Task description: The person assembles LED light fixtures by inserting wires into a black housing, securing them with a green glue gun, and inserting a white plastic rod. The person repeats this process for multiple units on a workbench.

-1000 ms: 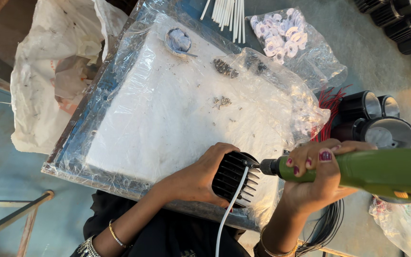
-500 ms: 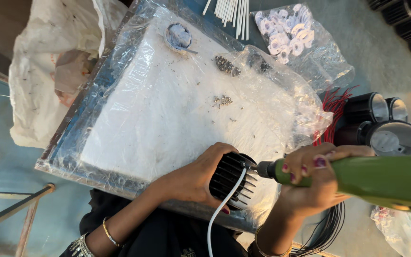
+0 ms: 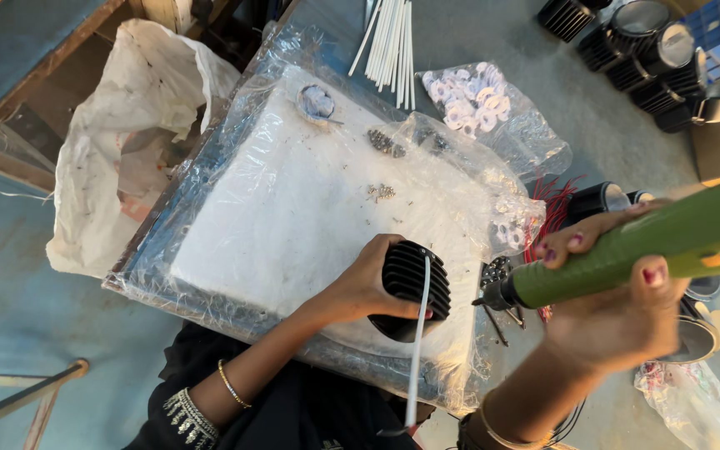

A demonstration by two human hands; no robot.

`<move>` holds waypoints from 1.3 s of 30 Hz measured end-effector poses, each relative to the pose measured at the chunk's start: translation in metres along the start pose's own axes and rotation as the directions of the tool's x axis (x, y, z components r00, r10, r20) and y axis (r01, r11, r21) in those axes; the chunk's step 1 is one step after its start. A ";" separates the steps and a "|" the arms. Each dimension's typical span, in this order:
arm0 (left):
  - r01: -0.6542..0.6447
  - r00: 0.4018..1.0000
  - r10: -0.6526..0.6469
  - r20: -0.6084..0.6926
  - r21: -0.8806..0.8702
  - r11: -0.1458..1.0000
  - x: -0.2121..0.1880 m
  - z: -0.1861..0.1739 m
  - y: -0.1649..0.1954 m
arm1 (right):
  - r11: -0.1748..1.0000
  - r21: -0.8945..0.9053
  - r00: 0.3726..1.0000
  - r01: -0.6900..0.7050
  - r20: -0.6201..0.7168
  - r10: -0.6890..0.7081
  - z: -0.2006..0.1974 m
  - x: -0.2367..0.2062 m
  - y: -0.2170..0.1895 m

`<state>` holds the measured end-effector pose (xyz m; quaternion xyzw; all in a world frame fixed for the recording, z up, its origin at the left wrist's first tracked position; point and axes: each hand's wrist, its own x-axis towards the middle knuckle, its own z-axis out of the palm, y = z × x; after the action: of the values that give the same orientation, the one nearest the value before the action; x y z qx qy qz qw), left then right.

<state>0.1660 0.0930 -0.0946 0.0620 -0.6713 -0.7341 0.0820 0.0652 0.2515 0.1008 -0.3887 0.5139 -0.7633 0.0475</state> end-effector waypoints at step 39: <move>-0.111 0.967 0.067 0.248 0.168 0.979 -0.015 -0.018 0.013 | 0.990 -0.132 0.969 -0.059 -0.245 0.025 0.021 0.000 0.050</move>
<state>0.1851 0.0777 -0.0831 -0.0506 -0.7423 -0.6676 0.0272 0.0623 0.2118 0.0633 -0.2837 0.5755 -0.7666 -0.0267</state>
